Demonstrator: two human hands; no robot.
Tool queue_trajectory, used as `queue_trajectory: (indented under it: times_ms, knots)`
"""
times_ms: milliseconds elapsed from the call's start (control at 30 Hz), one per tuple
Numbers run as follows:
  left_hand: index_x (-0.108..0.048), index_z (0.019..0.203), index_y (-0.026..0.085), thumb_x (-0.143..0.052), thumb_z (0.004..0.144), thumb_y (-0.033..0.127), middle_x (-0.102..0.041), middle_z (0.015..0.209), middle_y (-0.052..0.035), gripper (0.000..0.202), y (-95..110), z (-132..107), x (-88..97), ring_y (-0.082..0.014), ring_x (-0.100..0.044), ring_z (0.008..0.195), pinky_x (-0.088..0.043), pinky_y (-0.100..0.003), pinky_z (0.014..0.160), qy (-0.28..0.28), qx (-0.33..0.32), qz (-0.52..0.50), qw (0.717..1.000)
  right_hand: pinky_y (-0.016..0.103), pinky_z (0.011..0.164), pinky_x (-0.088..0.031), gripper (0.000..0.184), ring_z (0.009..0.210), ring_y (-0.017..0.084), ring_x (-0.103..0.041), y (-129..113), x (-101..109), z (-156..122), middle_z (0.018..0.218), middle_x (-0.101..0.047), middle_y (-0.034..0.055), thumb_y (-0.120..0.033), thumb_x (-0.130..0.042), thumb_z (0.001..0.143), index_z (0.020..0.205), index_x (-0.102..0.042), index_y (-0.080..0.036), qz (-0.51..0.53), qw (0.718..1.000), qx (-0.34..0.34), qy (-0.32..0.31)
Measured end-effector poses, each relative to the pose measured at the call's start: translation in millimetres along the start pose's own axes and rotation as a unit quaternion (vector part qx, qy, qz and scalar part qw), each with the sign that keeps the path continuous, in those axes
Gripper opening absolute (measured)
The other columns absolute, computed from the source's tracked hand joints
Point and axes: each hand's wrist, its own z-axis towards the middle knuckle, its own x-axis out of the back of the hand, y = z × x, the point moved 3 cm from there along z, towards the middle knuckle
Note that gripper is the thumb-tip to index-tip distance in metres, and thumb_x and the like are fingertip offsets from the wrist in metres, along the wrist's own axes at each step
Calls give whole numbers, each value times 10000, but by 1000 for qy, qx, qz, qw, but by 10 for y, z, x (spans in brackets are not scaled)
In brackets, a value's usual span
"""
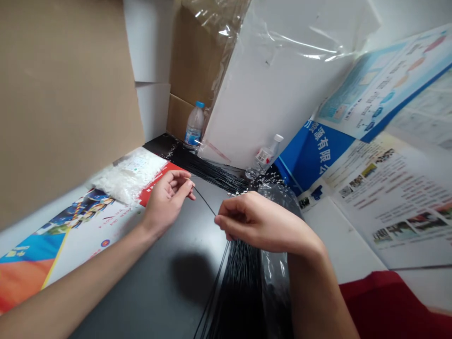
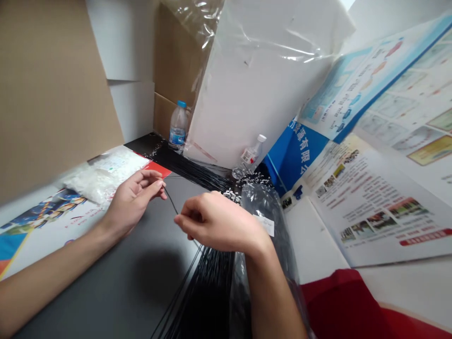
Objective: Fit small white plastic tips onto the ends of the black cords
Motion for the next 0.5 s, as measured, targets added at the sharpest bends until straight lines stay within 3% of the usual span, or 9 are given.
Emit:
queue_trajectory:
  times_ms: [133, 233, 300, 367, 433, 500]
  knots:
    - [-574, 935, 171, -618, 847, 278, -588, 796, 14, 145, -5, -16, -105, -116, -595, 658, -513, -267, 662, -34, -21, 86, 995, 207, 465, -304, 145, 497, 82, -540, -118, -23, -180, 609, -680, -17, -224, -647, 861, 745, -720, -174, -46, 997, 32, -44]
    - [-606, 941, 178, -615, 852, 306, -629, 837, -12, 156, 6, -18, -258, -137, -607, 696, -507, -270, 654, -96, -21, 157, 983, 225, 438, -297, 102, 485, 107, -549, -124, 34, -372, 586, -674, -16, -277, -696, 838, 790, -746, -203, -74, 997, 3, -13]
    - [-635, 940, 188, -609, 856, 305, -680, 869, -38, 147, 27, -18, -419, -172, -635, 764, -499, -280, 658, -167, -34, 216, 961, 228, 448, -319, 80, 498, 114, -567, -80, 135, -485, 608, -678, -20, -265, -676, 851, 834, -737, -217, -75, 996, -1, 48]
    - [-654, 918, 197, -590, 861, 272, -714, 869, -46, 114, 37, -12, -618, -196, -656, 805, -498, -294, 687, -231, -62, 266, 934, 230, 471, -338, 98, 515, 117, -573, -1, 275, -570, 635, -675, -19, -237, -630, 876, 830, -716, -222, -96, 983, -8, 156]
    - [-656, 871, 198, -578, 851, 222, -727, 833, -41, 84, 8, 12, -832, -201, -665, 786, -502, -310, 728, -269, -92, 292, 913, 240, 494, -344, 133, 534, 126, -573, 93, 407, -639, 649, -664, -2, -230, -598, 893, 799, -691, -211, -143, 949, -45, 277]
    - [-657, 836, 192, -575, 829, 168, -730, 811, -42, 86, -77, 56, -1042, -208, -669, 775, -508, -331, 769, -291, -110, 294, 904, 253, 513, -345, 145, 552, 141, -577, 160, 480, -691, 648, -649, 15, -244, -600, 897, 779, -671, -199, -182, 913, -84, 354]
